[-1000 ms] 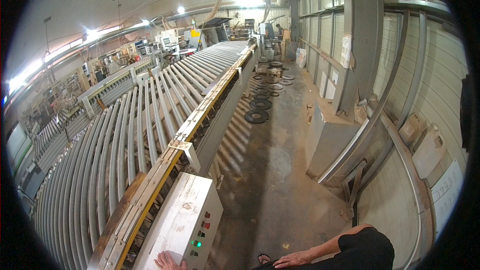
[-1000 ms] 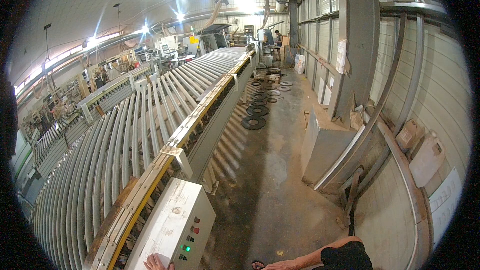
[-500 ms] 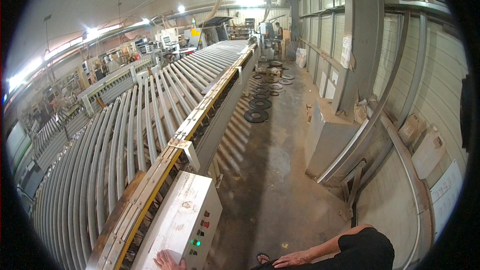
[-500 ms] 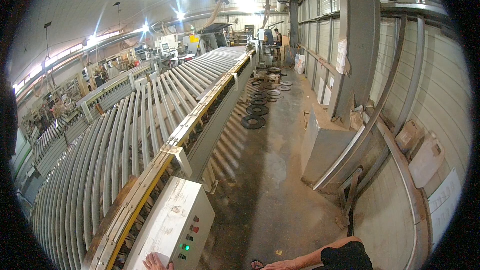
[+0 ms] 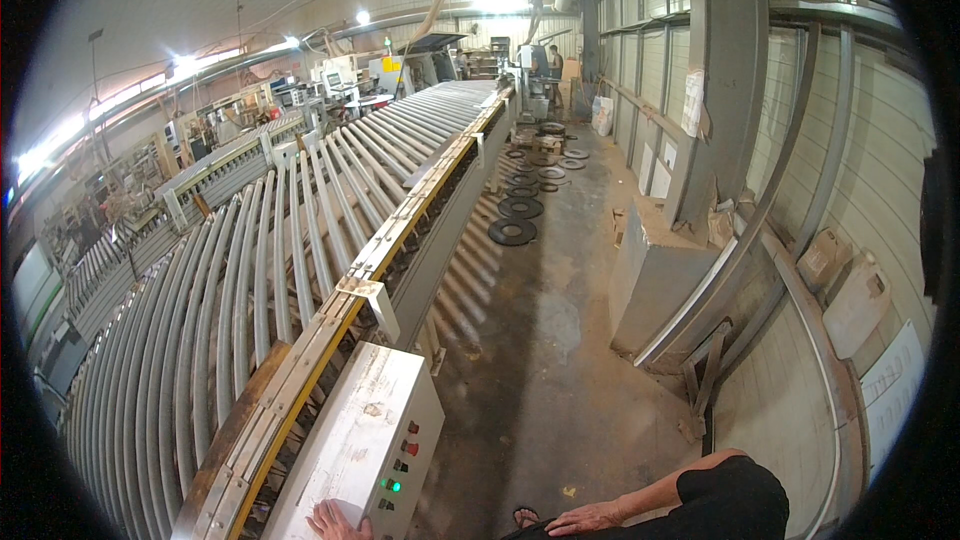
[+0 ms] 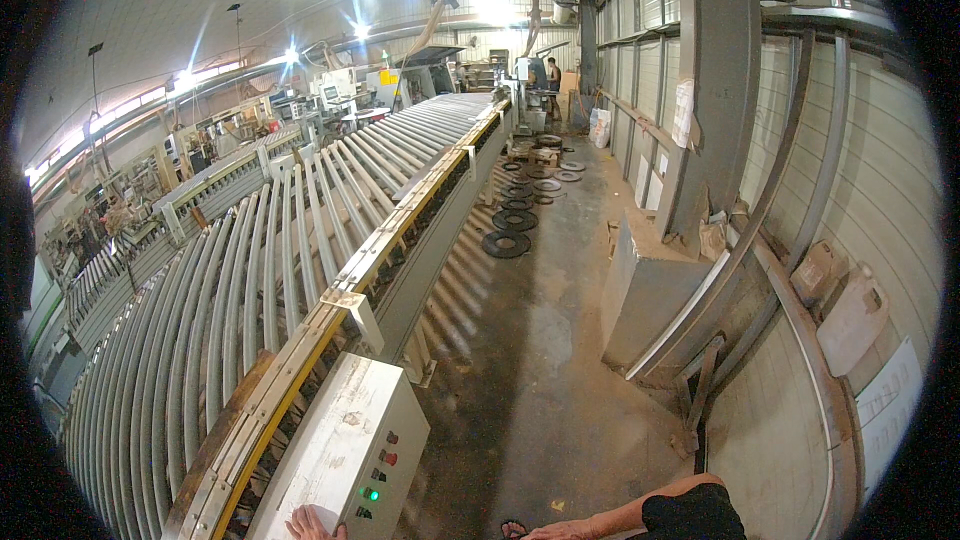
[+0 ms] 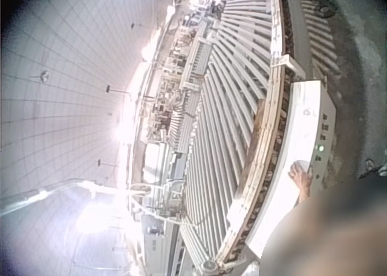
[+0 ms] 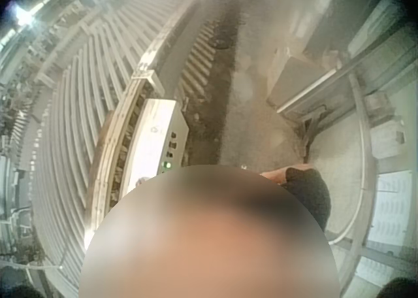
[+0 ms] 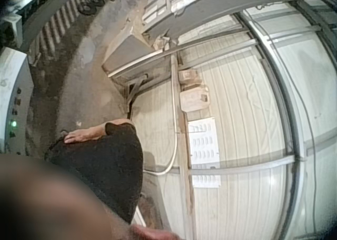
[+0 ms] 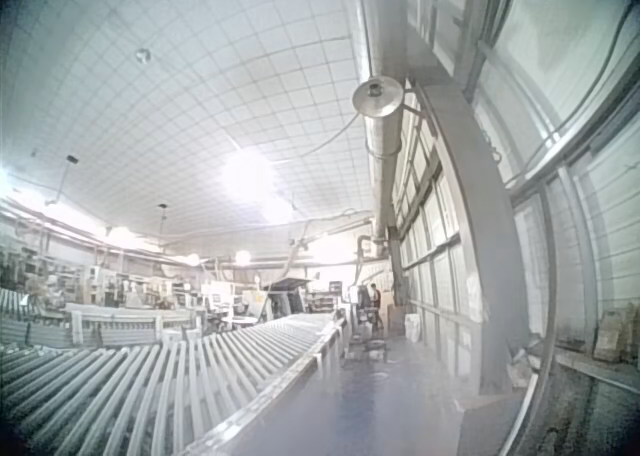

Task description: The recorder interacts with a control panel and monitors a large roller conveyor system in a manufacturing facility.

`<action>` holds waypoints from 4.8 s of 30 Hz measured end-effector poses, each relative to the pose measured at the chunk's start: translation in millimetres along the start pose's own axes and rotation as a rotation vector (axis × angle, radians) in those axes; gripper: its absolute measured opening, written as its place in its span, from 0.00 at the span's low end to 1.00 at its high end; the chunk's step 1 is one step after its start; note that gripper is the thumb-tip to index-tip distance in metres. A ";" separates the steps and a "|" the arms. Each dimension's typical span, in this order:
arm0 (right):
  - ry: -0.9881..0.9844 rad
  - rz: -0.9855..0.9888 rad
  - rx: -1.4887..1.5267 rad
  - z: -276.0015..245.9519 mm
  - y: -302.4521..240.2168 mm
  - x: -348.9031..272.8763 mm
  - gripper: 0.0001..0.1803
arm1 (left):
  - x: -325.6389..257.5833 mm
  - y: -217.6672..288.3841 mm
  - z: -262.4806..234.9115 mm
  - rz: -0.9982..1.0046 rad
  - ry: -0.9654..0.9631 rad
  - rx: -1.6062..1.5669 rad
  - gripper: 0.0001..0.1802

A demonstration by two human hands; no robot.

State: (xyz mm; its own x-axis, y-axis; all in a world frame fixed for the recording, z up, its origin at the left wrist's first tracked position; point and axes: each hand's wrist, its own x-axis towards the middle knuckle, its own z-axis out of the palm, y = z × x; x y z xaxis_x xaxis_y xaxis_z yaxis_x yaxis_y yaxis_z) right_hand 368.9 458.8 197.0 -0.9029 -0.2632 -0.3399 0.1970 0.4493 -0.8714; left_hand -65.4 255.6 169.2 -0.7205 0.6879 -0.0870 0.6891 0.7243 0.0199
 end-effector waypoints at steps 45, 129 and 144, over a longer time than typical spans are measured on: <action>0.223 -0.336 -0.066 30.5 67.7 8.8 0.41 | 2.7 -4.0 5.4 0.024 0.036 0.001 0.45; 0.032 -0.089 -0.028 8.9 32.6 6.3 0.39 | 5.2 -5.7 14.3 0.031 0.067 0.016 0.45; 0.028 -0.084 -0.135 14.1 46.3 9.8 0.32 | 4.6 -2.7 6.4 0.016 0.026 0.014 0.45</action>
State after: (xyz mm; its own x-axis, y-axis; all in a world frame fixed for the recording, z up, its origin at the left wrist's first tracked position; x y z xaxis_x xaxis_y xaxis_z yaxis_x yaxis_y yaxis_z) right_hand 374.5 464.9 148.3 -0.9246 -0.2817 -0.2564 0.0689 0.5383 -0.8399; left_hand -70.1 256.5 162.3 -0.7108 0.7008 -0.0607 0.7017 0.7124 0.0074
